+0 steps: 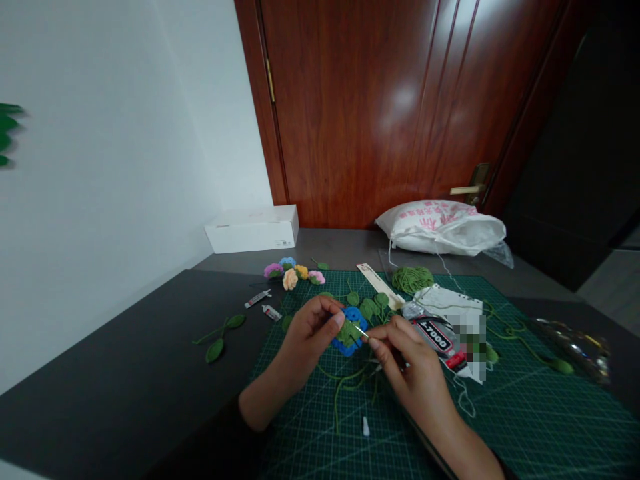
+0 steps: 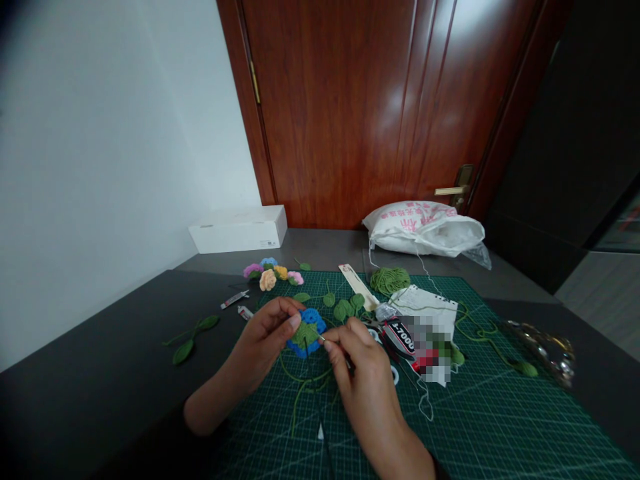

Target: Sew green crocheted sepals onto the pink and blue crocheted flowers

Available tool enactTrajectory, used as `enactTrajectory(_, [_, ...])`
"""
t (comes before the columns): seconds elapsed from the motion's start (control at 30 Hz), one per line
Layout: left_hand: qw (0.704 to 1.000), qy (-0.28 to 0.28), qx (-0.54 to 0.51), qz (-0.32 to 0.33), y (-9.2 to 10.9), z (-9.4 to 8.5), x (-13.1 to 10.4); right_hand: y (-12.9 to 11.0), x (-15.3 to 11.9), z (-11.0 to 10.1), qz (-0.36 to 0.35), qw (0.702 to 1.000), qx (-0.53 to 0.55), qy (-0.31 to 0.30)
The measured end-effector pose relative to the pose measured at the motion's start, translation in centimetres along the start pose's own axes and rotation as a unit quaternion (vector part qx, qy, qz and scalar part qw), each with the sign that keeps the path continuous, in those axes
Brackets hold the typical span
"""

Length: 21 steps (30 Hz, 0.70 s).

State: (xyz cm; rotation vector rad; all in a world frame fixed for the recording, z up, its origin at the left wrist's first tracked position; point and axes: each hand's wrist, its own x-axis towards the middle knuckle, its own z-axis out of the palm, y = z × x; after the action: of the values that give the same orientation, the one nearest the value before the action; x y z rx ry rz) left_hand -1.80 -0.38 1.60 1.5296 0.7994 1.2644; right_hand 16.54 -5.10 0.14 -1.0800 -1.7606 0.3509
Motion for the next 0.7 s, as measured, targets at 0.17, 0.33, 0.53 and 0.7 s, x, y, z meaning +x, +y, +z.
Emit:
enactTrajectory(0.17, [1.0,-0.008,0.016,0.002,0.4,0.1,-0.1,0.9,0.1,0.0,-0.013,1.0,-0.023,0.0])
enactTrajectory(0.33, [1.0,-0.016,0.023,0.007,0.6,0.3,-0.2,1.4,0.3,0.1,-0.026,0.999,-0.033,0.009])
enactTrajectory(0.53, [1.0,-0.012,0.022,-0.003,0.7,0.5,-0.3,1.3,0.4,0.2,-0.021,0.999,-0.036,0.026])
enactTrajectory(0.7, [1.0,0.004,0.014,-0.019,0.8,0.8,-0.4,1.4,0.3,0.5,-0.024,0.999,-0.027,0.034])
